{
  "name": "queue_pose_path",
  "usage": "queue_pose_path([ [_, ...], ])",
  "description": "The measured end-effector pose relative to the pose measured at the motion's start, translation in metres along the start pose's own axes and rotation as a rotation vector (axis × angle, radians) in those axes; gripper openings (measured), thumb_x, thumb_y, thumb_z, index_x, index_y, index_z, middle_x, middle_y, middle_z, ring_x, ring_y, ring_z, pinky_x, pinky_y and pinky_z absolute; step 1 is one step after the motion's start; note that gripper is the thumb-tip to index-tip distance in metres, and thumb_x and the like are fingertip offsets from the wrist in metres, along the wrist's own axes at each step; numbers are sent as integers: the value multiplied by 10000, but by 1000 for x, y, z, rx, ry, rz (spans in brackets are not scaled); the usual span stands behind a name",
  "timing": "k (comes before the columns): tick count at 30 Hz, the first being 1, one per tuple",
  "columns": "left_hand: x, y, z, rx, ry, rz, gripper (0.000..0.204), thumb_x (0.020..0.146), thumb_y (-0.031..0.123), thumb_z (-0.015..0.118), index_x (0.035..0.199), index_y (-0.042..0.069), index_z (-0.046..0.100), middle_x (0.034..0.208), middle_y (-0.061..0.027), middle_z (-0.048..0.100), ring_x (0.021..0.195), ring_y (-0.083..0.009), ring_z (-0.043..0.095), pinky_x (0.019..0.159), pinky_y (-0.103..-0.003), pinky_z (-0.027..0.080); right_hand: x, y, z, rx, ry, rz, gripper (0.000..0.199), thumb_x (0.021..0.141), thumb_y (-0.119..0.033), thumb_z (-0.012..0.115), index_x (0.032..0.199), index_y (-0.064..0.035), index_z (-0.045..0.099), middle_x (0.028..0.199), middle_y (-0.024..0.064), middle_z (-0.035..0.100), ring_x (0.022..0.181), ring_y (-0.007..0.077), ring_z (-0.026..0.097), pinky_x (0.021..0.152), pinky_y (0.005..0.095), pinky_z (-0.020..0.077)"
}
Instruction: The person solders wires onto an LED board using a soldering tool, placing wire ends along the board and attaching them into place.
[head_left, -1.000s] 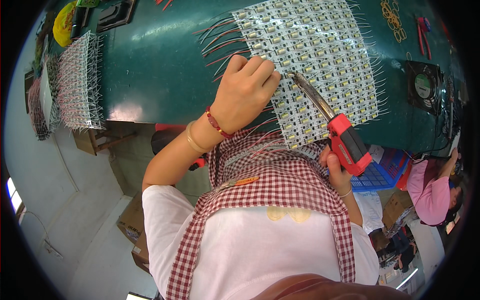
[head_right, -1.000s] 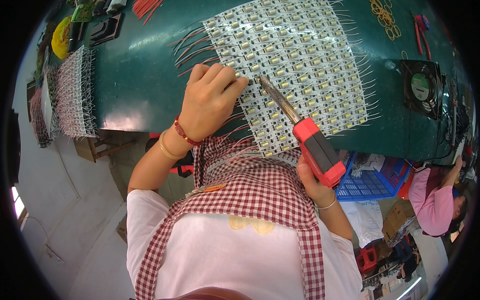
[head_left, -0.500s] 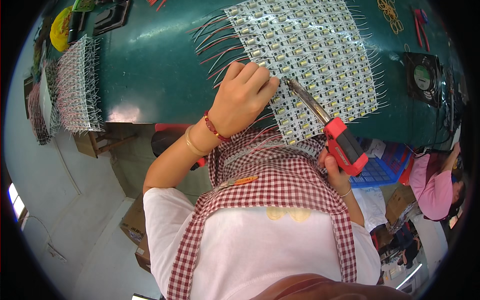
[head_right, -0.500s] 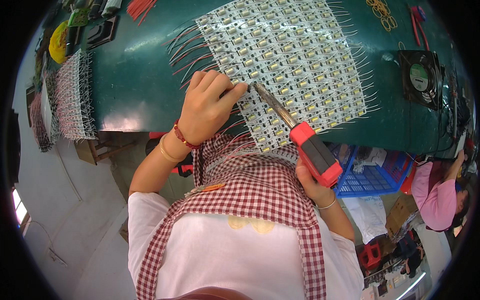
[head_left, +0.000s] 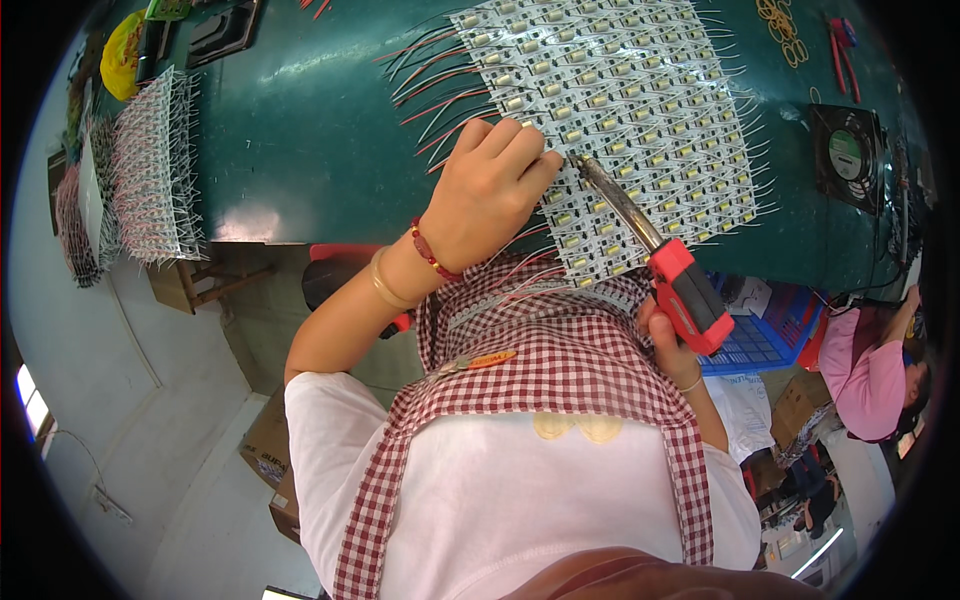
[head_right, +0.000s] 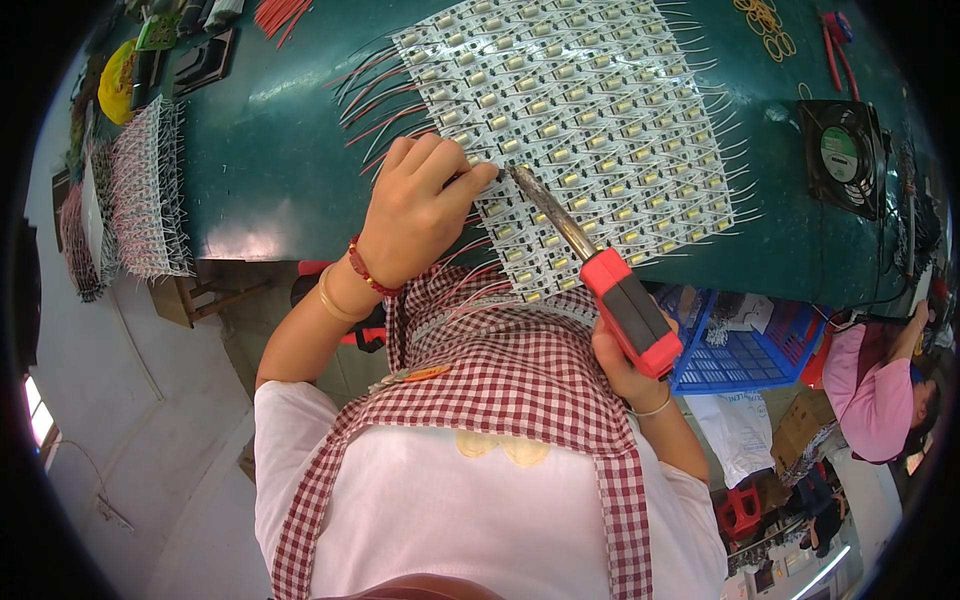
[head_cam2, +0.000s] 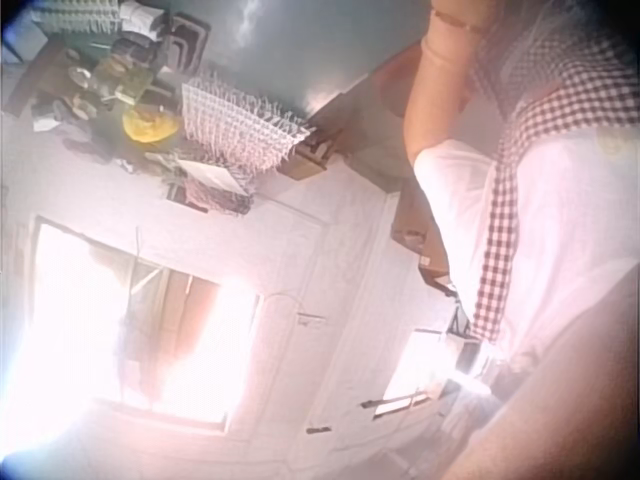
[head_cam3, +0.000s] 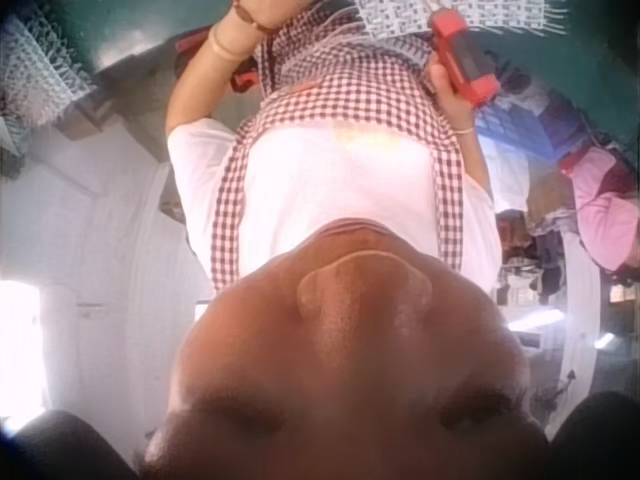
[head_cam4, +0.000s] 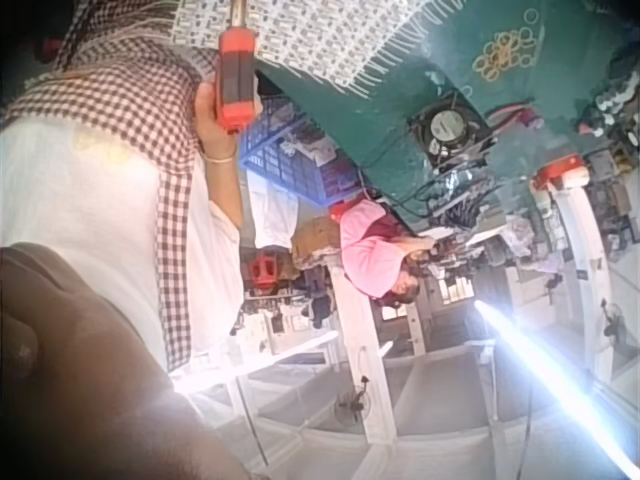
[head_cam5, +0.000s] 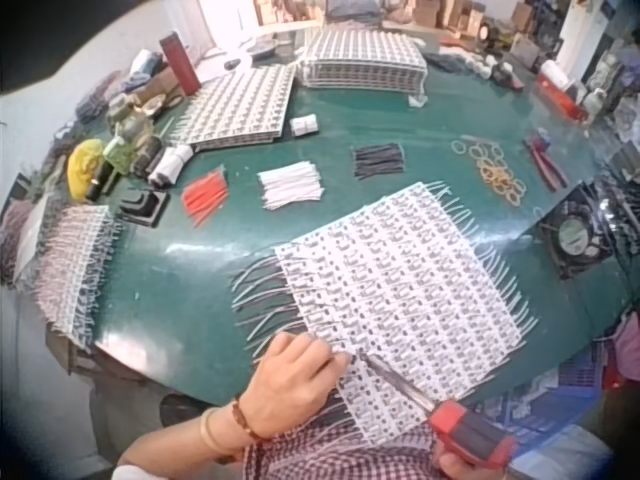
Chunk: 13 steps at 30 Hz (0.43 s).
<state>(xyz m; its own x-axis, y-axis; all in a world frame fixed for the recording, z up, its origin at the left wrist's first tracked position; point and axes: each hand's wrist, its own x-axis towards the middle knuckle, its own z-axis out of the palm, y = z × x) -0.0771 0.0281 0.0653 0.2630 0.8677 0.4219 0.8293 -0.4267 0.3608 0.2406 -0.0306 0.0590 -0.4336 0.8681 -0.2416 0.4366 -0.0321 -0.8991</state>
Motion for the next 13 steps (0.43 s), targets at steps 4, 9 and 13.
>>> queue_pose_path([
  [4, 1, 2, 1, 7, 4, -3, 226, 666, 17, 646, 883, 72, 674, 760, -22, 486, 742, -188, 515, 711, -322, 411, 2, -5, 5, 109, 54, 90, 220, 789, -182, 676, 909, 2, 657, 812, 107, 634, 694, 232, 623, 619, 322, 483],
  [9, 0, 3, 1, 15, -10, -16, 197, 690, 22, 643, 878, 71, 671, 765, -27, 489, 751, -192, 518, 729, -325, 416, -3, 5, 1, 22, 35, 39, 232, 799, -212, 672, 896, -2, 652, 804, 98, 633, 677, 224, 614, 609, 314, 476],
  [13, 1, 4, -1, 48, -28, -17, 191, 701, 19, 644, 880, 78, 673, 766, -28, 490, 758, -194, 523, 728, -328, 415, 0, -4, -2, 117, 40, 16, 284, 822, -270, 646, 922, -4, 663, 834, 101, 666, 700, 245, 639, 627, 337, 493],
])
